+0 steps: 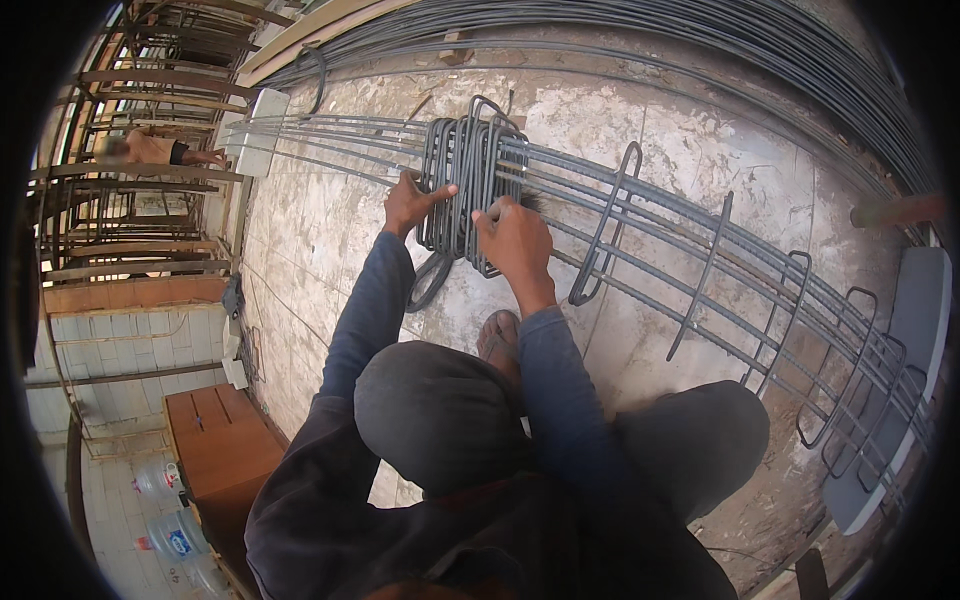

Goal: The person arranges rebar pieces on top of long metal rods by hand, sliding them along the length of the rods one at a time and spacing them out.

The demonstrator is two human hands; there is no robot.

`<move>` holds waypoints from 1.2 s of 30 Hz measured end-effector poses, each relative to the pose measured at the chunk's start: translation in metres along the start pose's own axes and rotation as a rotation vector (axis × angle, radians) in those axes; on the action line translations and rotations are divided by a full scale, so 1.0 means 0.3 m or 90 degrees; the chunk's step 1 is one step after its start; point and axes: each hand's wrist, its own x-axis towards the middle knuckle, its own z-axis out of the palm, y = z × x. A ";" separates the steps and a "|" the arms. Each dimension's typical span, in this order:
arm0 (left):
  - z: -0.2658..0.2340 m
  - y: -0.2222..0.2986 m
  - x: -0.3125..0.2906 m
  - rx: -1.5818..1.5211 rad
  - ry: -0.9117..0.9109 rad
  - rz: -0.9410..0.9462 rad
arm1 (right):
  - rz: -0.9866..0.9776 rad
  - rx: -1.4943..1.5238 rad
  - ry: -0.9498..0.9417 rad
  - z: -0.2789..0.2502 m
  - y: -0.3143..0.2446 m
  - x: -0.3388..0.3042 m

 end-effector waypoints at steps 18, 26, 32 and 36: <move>0.025 -0.082 0.015 -0.095 0.177 0.168 | -0.116 -0.070 0.105 0.118 -0.196 0.170; -0.092 -0.288 0.202 -0.099 0.092 0.210 | -0.072 -0.114 0.120 0.173 -0.285 0.232; -0.239 -0.618 0.535 -0.100 0.155 0.119 | -0.070 -0.221 0.086 0.168 -0.235 0.234; -0.346 -0.840 0.791 -0.038 0.219 0.058 | -0.006 -0.235 0.083 0.160 -0.230 0.242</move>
